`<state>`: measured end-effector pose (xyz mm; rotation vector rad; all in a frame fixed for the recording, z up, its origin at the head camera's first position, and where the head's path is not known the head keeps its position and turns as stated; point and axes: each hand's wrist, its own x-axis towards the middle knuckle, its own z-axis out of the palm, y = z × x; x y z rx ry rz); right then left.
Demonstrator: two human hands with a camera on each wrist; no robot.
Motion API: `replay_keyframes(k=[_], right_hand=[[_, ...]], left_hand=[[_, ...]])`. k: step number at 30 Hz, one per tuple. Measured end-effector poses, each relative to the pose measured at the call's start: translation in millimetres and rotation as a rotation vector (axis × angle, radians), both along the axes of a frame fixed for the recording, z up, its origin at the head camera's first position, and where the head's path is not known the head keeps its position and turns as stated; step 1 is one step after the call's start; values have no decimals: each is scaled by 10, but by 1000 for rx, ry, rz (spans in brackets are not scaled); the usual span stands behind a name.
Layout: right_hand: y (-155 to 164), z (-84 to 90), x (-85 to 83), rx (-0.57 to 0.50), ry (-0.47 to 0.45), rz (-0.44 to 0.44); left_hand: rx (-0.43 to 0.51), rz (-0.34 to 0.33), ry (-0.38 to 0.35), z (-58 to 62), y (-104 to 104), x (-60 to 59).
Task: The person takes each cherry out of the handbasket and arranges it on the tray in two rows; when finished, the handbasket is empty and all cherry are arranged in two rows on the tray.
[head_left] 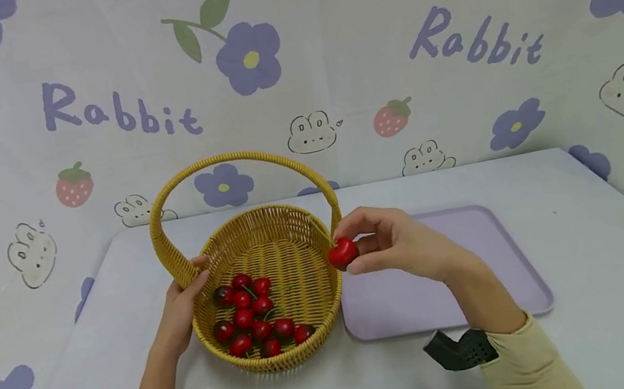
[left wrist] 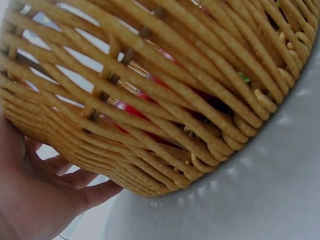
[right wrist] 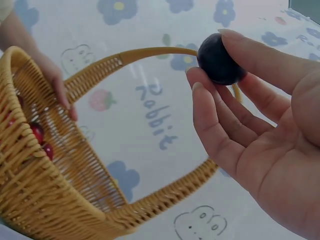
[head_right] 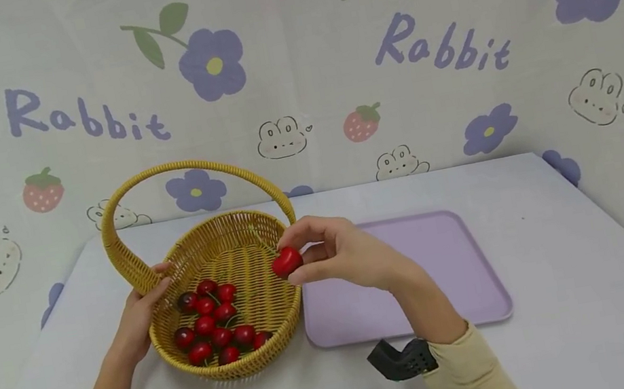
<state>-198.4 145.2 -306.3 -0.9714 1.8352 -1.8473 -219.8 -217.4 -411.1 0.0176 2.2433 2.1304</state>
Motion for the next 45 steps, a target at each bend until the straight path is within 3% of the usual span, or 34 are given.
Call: replay_keyframes(k=[6, 10, 13, 22, 28, 37, 45], right_hand=[[174, 51, -35, -19, 43, -170], [270, 32, -106, 28, 38, -332], [321, -16, -182, 68, 5, -398], [384, -298, -435, 65, -212, -454], [415, -567, -601, 152, -298, -531], [388, -878, -716, 329, -284, -599], [334, -985, -735, 474, -227, -623]], left_hand=[[-3, 0, 1, 23, -1, 1], [-1, 2, -7, 22, 3, 5], [0, 2, -12, 17, 4, 4], [-3, 0, -7, 15, 11, 8], [-7, 0, -5, 13, 9, 10], [-9, 3, -7, 10, 6, 16], [-4, 2, -3, 16, 13, 20]])
